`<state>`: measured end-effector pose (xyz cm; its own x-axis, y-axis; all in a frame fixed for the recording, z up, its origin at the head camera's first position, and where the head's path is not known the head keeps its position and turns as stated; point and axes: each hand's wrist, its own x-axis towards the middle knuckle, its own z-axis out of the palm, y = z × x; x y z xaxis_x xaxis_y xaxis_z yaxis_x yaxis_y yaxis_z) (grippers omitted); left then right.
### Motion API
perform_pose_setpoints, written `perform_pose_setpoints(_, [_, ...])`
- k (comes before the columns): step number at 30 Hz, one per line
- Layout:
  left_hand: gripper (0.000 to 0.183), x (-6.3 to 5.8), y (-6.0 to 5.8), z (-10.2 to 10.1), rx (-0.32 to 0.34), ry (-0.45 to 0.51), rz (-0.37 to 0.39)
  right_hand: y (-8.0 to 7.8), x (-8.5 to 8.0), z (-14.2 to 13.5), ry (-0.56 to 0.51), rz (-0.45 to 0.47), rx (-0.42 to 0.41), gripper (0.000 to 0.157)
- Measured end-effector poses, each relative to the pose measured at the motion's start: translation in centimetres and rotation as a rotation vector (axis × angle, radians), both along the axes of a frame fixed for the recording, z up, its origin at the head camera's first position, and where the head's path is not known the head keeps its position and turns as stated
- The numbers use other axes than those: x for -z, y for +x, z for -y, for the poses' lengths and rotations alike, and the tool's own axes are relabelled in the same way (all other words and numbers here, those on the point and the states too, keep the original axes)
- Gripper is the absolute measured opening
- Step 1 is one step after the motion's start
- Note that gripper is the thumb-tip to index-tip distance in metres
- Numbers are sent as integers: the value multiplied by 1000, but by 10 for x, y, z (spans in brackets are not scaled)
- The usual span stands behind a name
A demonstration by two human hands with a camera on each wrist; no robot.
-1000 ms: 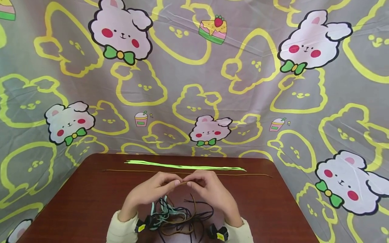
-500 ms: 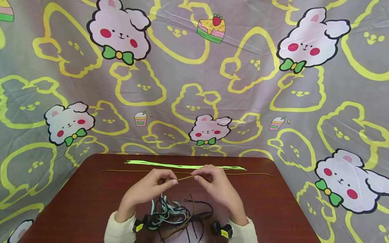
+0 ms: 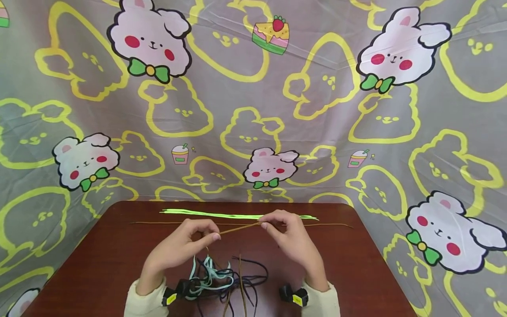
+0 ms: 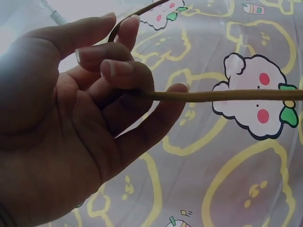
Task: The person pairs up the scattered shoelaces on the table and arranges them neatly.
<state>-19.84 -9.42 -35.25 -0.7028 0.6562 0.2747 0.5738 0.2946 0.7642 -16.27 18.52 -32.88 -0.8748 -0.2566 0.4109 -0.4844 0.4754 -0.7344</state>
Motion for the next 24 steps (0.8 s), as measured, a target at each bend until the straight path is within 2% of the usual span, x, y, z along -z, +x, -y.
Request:
perform_pose_setpoints(7, [14, -7, 9, -3, -41, 80, -9, 0, -1, -8, -26, 19, 27, 12])
perform_pose_setpoints(10, [12, -10, 13, -3, -29, 113, -15, 1, -2, -12, -27, 21, 53, 12])
perform_pose_setpoints(13, [11, -10, 13, -3, -30, 128, -6, 0, -3, -16, -19, 17, 103, 12])
perform_pose_setpoints(17, [12, -9, 10, 0, -66, 127, 19, 0, -3, -23, -39, 13, 178, 12])
perform_pose_setpoints(24, [15, -10, 9, 6, -102, 111, 20, 0, -3, -34, -84, 18, 257, 13])
